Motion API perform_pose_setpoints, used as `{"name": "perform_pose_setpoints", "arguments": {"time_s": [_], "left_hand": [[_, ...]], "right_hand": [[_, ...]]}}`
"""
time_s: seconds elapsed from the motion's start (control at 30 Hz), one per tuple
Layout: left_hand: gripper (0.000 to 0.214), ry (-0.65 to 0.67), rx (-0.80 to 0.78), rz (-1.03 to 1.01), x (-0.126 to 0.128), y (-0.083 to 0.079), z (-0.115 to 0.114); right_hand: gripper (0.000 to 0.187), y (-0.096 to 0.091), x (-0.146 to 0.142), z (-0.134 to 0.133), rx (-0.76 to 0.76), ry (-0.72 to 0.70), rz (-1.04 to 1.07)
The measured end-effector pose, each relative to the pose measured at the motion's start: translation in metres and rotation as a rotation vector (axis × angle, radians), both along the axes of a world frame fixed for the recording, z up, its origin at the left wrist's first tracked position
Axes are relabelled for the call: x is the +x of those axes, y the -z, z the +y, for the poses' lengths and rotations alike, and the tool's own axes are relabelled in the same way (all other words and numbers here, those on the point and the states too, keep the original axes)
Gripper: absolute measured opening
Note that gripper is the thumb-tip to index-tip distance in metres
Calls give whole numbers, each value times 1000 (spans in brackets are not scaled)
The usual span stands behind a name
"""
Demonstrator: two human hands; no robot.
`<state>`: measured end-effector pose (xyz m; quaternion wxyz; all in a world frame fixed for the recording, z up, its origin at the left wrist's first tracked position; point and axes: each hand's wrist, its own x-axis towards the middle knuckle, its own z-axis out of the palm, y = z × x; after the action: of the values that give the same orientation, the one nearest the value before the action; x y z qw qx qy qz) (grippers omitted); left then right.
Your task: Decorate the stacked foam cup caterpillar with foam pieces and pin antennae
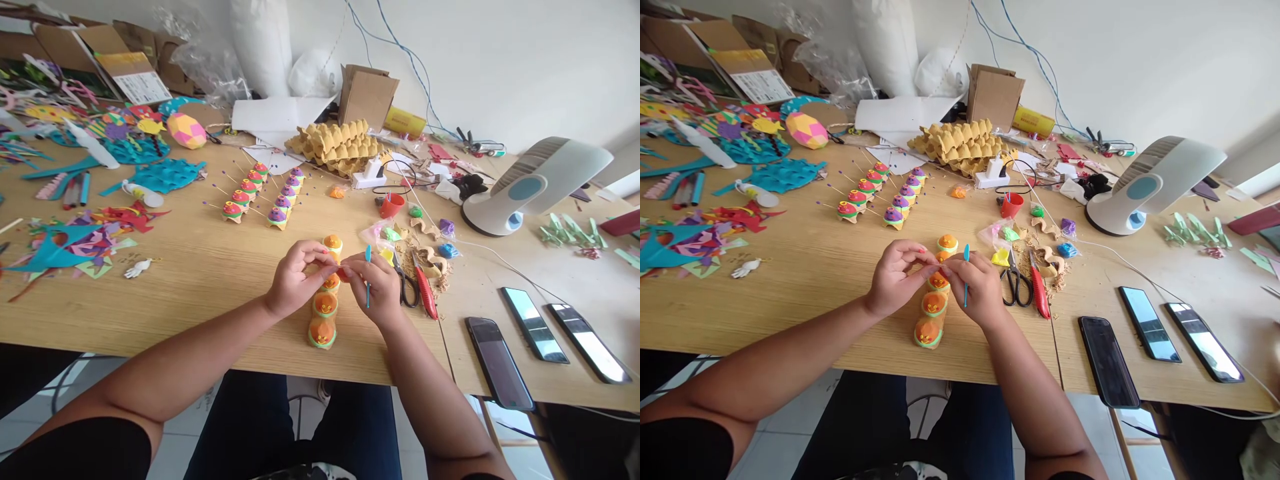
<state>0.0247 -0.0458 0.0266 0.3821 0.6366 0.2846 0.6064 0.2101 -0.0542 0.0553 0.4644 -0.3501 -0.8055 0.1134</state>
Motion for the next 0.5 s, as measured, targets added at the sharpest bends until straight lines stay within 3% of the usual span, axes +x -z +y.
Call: {"name": "perform_pose_setpoints", "arguments": {"time_s": [0.27, 0.5], "left_hand": [[44, 63, 12, 32, -1, 2, 3], [44, 11, 13, 63, -3, 6, 6]], "right_hand": [[7, 2, -1, 2, -103, -21, 47], [19, 0, 3, -1, -132, -47, 15]]}}
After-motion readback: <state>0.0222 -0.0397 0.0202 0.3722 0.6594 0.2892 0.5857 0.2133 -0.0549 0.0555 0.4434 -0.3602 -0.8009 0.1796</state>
